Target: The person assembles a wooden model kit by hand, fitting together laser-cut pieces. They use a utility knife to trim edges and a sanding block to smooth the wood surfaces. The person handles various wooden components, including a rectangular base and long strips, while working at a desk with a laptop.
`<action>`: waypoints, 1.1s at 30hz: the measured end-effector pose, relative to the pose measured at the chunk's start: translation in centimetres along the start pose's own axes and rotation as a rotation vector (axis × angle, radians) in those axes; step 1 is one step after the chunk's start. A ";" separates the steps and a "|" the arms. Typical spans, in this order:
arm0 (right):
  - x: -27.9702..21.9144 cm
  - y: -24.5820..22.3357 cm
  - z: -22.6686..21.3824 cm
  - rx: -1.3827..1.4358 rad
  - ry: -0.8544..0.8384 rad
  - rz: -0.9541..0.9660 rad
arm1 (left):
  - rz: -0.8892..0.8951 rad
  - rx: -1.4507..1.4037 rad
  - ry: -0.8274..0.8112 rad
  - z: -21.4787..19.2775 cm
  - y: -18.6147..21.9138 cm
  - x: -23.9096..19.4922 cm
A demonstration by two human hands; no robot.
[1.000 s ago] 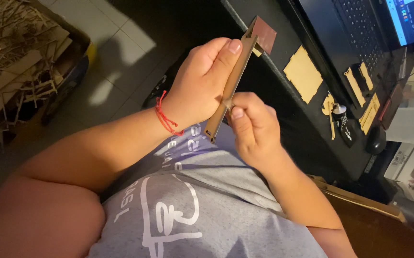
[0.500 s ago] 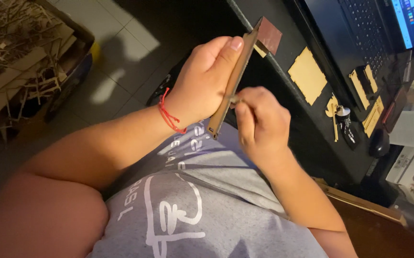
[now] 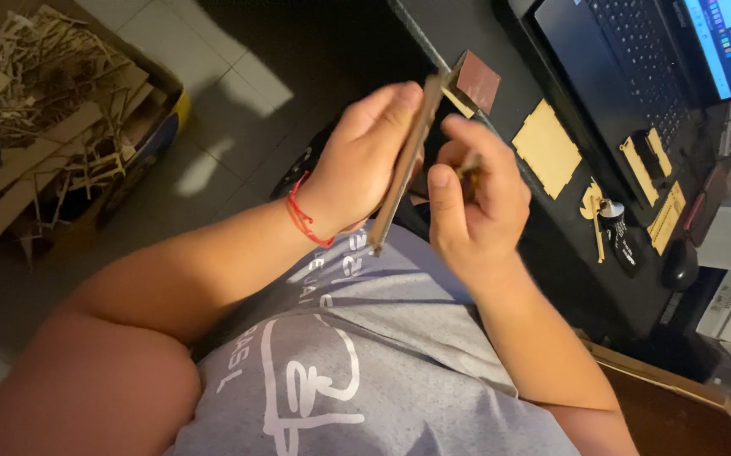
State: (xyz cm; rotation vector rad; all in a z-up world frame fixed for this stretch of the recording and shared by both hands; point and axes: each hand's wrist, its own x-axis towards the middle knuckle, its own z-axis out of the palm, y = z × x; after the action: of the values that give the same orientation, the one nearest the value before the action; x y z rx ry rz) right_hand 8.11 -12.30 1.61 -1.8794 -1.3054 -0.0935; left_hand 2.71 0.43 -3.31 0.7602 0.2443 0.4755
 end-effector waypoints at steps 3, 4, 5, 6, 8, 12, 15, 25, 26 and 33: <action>1.1 0.7 -1.7 -0.089 -0.142 -0.005 | -0.361 -0.197 -0.140 -0.1 0.5 -0.6; 1.7 0.5 -2.2 -0.112 -0.209 -0.022 | -0.455 -0.149 -0.185 -0.2 0.9 -0.8; 2.3 0.3 -2.5 -0.134 -0.273 -0.038 | -0.550 -0.099 -0.230 -0.4 1.3 -1.1; 1.9 0.9 -2.3 -0.133 -0.269 -0.036 | -0.552 -0.095 -0.232 -0.7 1.2 -1.3; 1.2 2.3 -1.9 0.039 -0.123 0.133 | -0.426 0.064 -0.297 -1.3 1.1 -1.7; -0.3 3.6 -0.1 0.389 0.037 0.351 | 0.108 0.318 -0.035 -3.2 0.9 -1.2; -0.9 3.0 1.5 0.494 0.140 0.534 | 0.646 0.617 -0.109 -3.6 2.1 -1.4; 2.4 -0.7 -2.2 0.007 -0.309 0.061 | 0.244 0.701 0.063 -2.2 5.1 -0.6; 3.0 -0.3 -2.6 -0.141 -0.295 -0.059 | 0.178 0.604 0.038 -1.9 5.4 -0.8; 6.6 0.0 -1.3 -0.276 -0.304 -0.290 | 0.156 0.500 -0.025 -1.6 5.4 -1.7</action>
State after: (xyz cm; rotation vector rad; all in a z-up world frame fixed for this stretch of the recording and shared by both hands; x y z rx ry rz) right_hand 11.60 -8.23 5.65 -1.9731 -1.8503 -0.1498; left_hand -1.13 3.95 -0.52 1.2793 0.2853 0.5596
